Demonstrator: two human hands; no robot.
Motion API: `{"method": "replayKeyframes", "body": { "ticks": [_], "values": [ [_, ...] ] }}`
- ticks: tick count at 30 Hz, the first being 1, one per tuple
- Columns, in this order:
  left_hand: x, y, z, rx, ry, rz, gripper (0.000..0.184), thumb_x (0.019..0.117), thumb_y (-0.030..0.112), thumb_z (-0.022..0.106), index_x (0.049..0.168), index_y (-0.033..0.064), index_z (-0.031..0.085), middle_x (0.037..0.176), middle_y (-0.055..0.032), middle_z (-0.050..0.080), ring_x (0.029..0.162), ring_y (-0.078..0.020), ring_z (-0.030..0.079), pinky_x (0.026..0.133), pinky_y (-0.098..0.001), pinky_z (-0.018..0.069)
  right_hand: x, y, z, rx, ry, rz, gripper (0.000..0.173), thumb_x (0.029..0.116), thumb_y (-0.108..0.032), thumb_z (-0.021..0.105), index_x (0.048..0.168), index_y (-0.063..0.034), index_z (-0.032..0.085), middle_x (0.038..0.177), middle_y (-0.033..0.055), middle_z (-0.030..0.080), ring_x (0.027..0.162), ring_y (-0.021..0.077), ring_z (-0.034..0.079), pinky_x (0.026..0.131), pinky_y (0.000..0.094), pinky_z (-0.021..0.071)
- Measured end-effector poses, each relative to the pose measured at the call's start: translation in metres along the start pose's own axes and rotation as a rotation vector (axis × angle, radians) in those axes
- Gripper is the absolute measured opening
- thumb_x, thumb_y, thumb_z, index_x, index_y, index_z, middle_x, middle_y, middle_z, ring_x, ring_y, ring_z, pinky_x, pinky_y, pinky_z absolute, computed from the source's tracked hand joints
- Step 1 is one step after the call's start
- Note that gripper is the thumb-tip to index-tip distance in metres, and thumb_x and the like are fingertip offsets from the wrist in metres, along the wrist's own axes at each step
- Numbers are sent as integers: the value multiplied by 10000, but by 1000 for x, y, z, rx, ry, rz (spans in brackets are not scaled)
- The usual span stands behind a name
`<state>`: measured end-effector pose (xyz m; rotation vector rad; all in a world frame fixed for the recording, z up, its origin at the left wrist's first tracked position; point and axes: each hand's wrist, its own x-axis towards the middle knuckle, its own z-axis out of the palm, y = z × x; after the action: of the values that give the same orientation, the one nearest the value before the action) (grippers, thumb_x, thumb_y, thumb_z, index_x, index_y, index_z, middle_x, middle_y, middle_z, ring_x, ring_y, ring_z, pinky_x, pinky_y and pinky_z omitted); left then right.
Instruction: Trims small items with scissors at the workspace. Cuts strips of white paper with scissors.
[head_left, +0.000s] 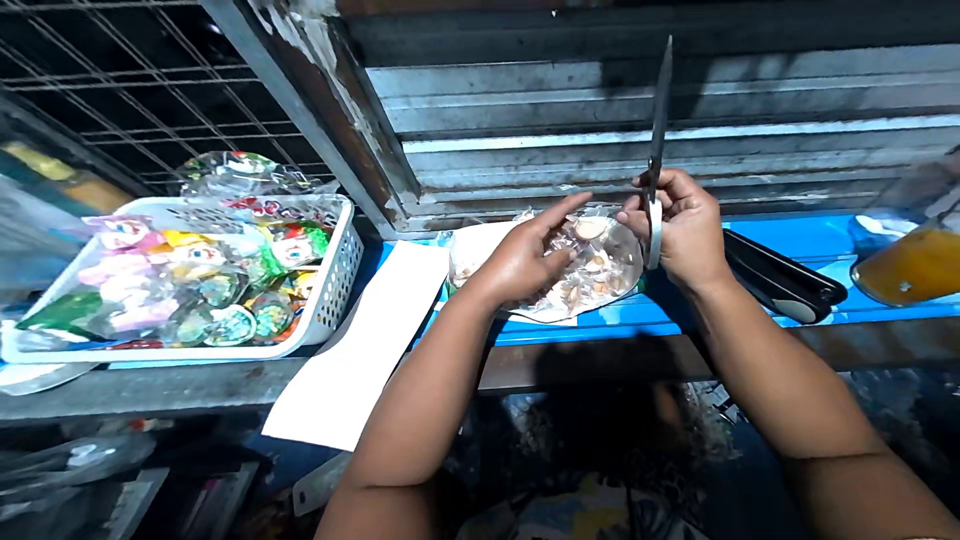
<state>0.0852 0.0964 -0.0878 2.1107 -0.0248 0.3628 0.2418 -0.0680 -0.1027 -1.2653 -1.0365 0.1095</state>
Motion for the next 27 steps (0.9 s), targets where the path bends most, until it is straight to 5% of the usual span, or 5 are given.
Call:
{"method": "replayKeyframes", "body": {
  "ticks": [4, 8, 10, 18, 27],
  "values": [
    [-1, -3, -1, -153, -11, 79, 552, 914, -93, 612, 1435, 61, 516, 1405, -87, 563, 1068, -98, 656, 878, -267, 579, 1, 1, 0, 10, 22, -10, 394, 837, 38, 748, 1194, -26, 591, 887, -60, 690, 765, 2, 661, 715, 170, 574],
    [-2, -8, -2, -152, -48, 133, 122, 903, -72, 629, 980, 1, 689, 1167, -66, 656, 989, -49, 646, 854, -208, 558, 1, 3, 1, 13, 24, -9, 397, 832, 38, 750, 1191, -26, 594, 887, -57, 691, 763, 3, 663, 718, 167, 573],
    [-3, -4, -3, -122, -49, 65, 145, 931, -63, 623, 1025, -1, 715, 1094, -51, 682, 879, -22, 653, 794, -184, 562, 0, 3, 1, 14, 13, -6, 400, 836, 40, 749, 1199, -25, 595, 891, -54, 691, 766, 3, 663, 718, 168, 574],
    [0, -4, -16, -208, 283, 21, 391, 998, -46, 494, 1369, 23, 595, 1354, -65, 629, 880, -32, 659, 770, -218, 557, 4, -12, -24, -391, -261, 104, 551, 819, -230, 838, 1298, -129, 585, 913, -2, 630, 688, 39, 568, 604, 210, 494],
    [-2, -3, -25, -255, 349, 100, 463, 951, -83, 572, 1402, 20, 567, 1372, -75, 612, 924, -67, 679, 788, -242, 581, 9, -8, -37, -545, -566, 214, 604, 733, -302, 907, 1250, -119, 653, 957, 25, 701, 790, 89, 650, 727, 316, 563]
  ]
}}
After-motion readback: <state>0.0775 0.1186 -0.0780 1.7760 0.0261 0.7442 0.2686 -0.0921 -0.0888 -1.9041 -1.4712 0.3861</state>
